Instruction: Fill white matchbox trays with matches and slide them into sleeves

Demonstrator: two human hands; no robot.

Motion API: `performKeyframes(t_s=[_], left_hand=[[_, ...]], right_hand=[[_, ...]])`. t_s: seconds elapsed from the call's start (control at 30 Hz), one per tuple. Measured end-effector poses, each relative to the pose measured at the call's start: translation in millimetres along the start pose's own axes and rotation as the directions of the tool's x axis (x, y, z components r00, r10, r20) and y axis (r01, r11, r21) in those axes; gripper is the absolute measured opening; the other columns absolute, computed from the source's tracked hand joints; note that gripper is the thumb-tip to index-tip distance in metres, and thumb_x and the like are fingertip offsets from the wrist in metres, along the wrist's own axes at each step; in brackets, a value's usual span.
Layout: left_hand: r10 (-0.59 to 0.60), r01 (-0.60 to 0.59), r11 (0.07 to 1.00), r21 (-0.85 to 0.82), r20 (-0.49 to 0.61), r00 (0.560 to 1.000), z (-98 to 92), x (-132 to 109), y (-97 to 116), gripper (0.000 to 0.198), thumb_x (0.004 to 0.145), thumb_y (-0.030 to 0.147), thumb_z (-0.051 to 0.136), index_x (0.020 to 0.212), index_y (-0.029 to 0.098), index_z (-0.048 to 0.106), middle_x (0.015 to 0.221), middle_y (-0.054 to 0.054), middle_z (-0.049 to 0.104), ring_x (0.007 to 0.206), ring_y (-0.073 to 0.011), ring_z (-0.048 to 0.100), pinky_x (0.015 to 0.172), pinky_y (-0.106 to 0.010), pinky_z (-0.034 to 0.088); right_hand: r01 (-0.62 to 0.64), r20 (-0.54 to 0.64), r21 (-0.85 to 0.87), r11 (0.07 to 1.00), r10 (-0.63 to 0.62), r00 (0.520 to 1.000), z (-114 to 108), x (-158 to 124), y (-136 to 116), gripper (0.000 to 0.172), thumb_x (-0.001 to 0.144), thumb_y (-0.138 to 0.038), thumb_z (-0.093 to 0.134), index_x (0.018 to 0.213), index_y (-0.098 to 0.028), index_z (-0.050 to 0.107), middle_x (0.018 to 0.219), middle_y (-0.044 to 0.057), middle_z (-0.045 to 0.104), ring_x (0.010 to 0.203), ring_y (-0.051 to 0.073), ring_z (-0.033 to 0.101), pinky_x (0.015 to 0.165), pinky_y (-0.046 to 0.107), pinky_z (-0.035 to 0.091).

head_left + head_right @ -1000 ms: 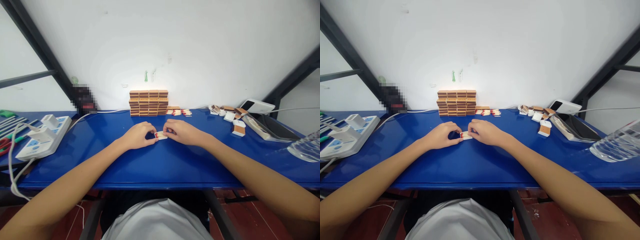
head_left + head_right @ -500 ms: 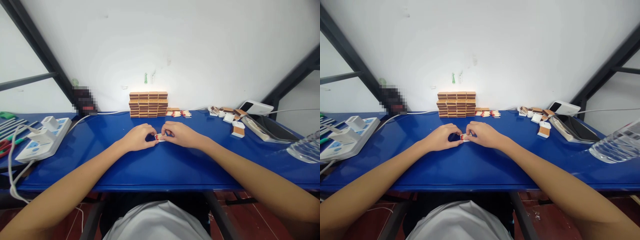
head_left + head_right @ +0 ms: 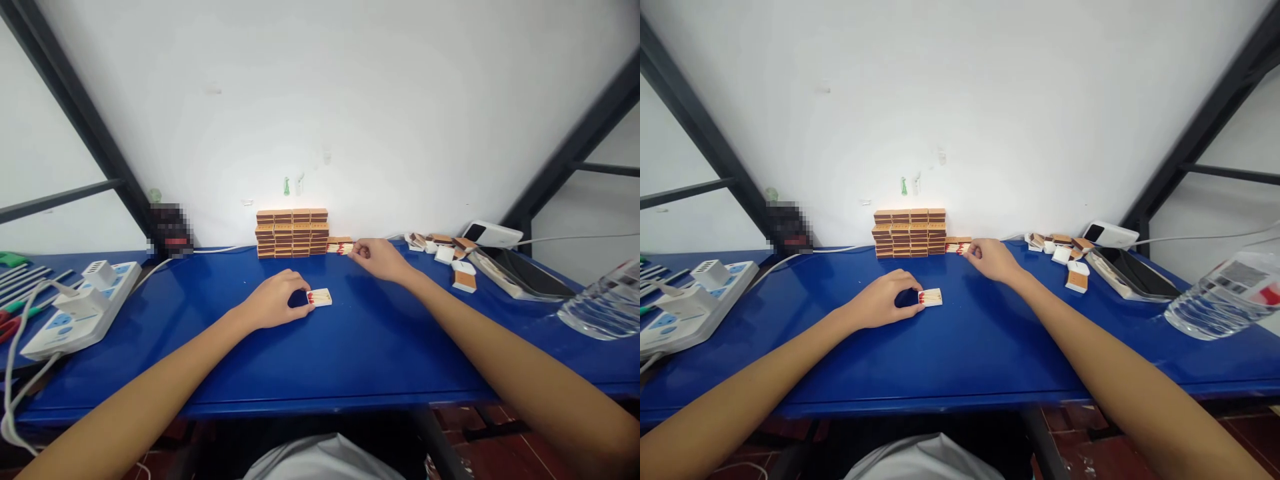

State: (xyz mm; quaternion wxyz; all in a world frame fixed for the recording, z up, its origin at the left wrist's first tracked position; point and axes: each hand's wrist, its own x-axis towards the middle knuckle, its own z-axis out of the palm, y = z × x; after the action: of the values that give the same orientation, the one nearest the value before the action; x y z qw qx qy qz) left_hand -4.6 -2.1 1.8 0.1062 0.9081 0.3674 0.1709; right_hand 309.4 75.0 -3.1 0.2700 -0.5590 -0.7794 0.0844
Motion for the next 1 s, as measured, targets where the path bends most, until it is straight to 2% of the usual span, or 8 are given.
performKeyframes(t_s=[0.1,0.2,0.33,0.5,0.6,0.7,0.83,1.0], left_hand=[[0.012,-0.012,1.000,-0.004,-0.005,1.000,0.3,0.2,-1.3,0.026,0.099,0.042,0.073,0.116,0.022,0.076,0.115,-0.008,0.076,0.109,-0.0275,0.068,0.090,-0.041,0.056],[0.023,-0.023,1.000,-0.009,-0.018,1.000,-0.4,0.2,-1.4,0.025,0.098,0.042,0.074,0.114,0.022,0.076,0.112,-0.008,0.077,0.106,-0.0270,0.069,0.088,-0.040,0.056],[0.021,-0.021,1.000,-0.011,-0.029,0.999,-3.0,-0.1,-0.3,0.025,0.098,0.042,0.073,0.114,0.023,0.076,0.114,-0.008,0.077,0.107,-0.0271,0.070,0.088,-0.039,0.057],[0.025,-0.025,1.000,0.001,-0.028,0.999,-0.9,-0.2,0.8,0.025,0.098,0.043,0.073,0.113,0.023,0.076,0.112,-0.008,0.077,0.104,-0.0265,0.070,0.085,-0.038,0.057],[0.028,-0.028,1.000,-0.009,-0.019,0.999,1.4,0.1,1.4,0.025,0.098,0.043,0.074,0.113,0.023,0.076,0.112,-0.008,0.077,0.102,-0.0260,0.070,0.084,-0.037,0.056],[0.021,-0.022,1.000,-0.020,-0.026,0.999,0.5,0.1,1.0,0.026,0.098,0.043,0.074,0.113,0.023,0.076,0.113,-0.008,0.077,0.105,-0.0264,0.070,0.085,-0.038,0.057],[-0.001,0.000,1.000,-0.023,-0.061,0.998,-3.1,-0.4,-1.3,0.024,0.097,0.042,0.074,0.111,0.023,0.075,0.112,-0.007,0.077,0.106,-0.0268,0.071,0.088,-0.039,0.057],[0.003,-0.003,1.000,-0.005,-0.064,0.998,-3.5,-0.7,-2.3,0.025,0.097,0.042,0.074,0.112,0.022,0.075,0.110,-0.008,0.077,0.106,-0.0276,0.071,0.087,-0.040,0.057]], right_hand=[[-0.130,-0.023,-0.012,0.991,0.130,0.991,-2.5,12.7,15.2,0.021,0.096,-0.033,0.067,0.088,-0.017,0.077,0.081,0.006,0.077,0.073,0.018,0.065,0.066,0.028,0.041],[-0.294,-0.038,-0.015,0.956,0.294,0.955,-9.9,28.1,26.0,0.023,0.097,-0.033,0.068,0.094,-0.015,0.081,0.093,0.010,0.081,0.083,0.020,0.071,0.071,0.028,0.046],[-0.414,-0.100,-0.067,0.908,0.407,0.908,-36.1,40.5,51.4,0.018,0.093,-0.029,0.075,0.098,-0.015,0.084,0.103,0.014,0.083,0.089,0.023,0.073,0.076,0.030,0.049],[-0.530,-0.262,0.024,0.847,0.517,0.815,-61.6,36.7,87.7,0.016,0.093,-0.027,0.075,0.091,-0.014,0.083,0.081,0.011,0.078,0.070,0.020,0.067,0.070,0.032,0.050],[-0.549,-0.106,0.184,0.816,0.571,0.814,-51.3,37.3,80.3,0.023,0.095,-0.030,0.075,0.078,-0.015,0.077,0.063,0.005,0.068,0.052,0.014,0.054,0.057,0.030,0.044],[-0.563,0.066,0.239,0.791,0.565,0.822,-31.8,48.4,55.5,0.030,0.097,-0.033,0.075,0.072,-0.016,0.072,0.054,0.000,0.058,0.046,0.011,0.044,0.049,0.027,0.037],[-0.590,0.098,0.204,0.782,0.583,0.807,-13.9,72.8,30.6,0.032,0.097,-0.033,0.075,0.070,-0.016,0.069,0.049,-0.003,0.050,0.045,0.010,0.040,0.047,0.027,0.033],[-0.613,0.154,0.168,0.772,0.593,0.790,-1.8,91.6,21.8,0.029,0.089,-0.031,0.084,0.070,-0.015,0.068,0.047,-0.003,0.050,0.046,0.011,0.043,0.046,0.027,0.032]])
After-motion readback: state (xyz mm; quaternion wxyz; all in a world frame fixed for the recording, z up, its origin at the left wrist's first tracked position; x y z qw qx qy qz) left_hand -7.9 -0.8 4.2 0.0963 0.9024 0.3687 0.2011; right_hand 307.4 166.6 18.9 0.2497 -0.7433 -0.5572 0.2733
